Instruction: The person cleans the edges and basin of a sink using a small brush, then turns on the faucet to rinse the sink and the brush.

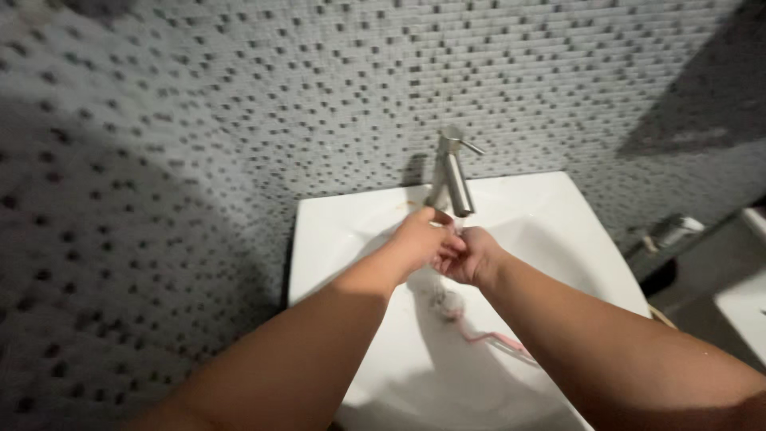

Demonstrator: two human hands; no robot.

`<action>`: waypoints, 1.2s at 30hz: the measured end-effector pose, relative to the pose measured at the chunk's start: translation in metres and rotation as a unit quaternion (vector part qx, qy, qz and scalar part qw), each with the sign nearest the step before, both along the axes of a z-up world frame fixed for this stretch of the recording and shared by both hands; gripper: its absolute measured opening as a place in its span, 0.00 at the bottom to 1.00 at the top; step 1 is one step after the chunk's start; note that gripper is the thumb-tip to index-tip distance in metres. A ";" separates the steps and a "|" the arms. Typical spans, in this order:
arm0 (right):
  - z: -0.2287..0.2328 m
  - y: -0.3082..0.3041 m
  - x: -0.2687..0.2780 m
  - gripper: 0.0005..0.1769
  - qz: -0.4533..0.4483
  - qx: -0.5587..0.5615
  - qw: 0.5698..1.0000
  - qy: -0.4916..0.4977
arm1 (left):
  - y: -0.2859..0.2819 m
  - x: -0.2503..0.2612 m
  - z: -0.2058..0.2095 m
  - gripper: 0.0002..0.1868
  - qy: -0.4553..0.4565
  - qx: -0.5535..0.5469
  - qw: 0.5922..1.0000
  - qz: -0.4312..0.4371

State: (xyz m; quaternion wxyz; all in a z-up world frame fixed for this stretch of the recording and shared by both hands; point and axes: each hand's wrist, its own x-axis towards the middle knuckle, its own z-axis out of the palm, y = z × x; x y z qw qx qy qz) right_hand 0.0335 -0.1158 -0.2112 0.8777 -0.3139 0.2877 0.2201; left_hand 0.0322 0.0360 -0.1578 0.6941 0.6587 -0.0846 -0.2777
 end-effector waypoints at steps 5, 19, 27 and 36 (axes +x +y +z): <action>-0.036 -0.015 0.036 0.19 -0.130 0.185 0.970 0.087 | 0.033 -0.005 0.013 0.16 -0.247 0.221 0.911 0.247; 0.392 -0.068 0.042 0.44 -0.024 0.004 0.946 -0.324 | -0.029 0.066 0.181 0.25 -0.532 0.435 0.716 -0.124; 0.158 -0.088 0.034 0.27 -0.120 0.050 0.990 0.049 | 0.028 0.141 0.256 0.34 -0.845 0.400 0.307 -0.179; 0.039 0.010 -0.008 0.19 -0.015 0.176 0.982 0.062 | 0.109 0.081 0.213 0.53 -0.708 0.652 0.214 -0.167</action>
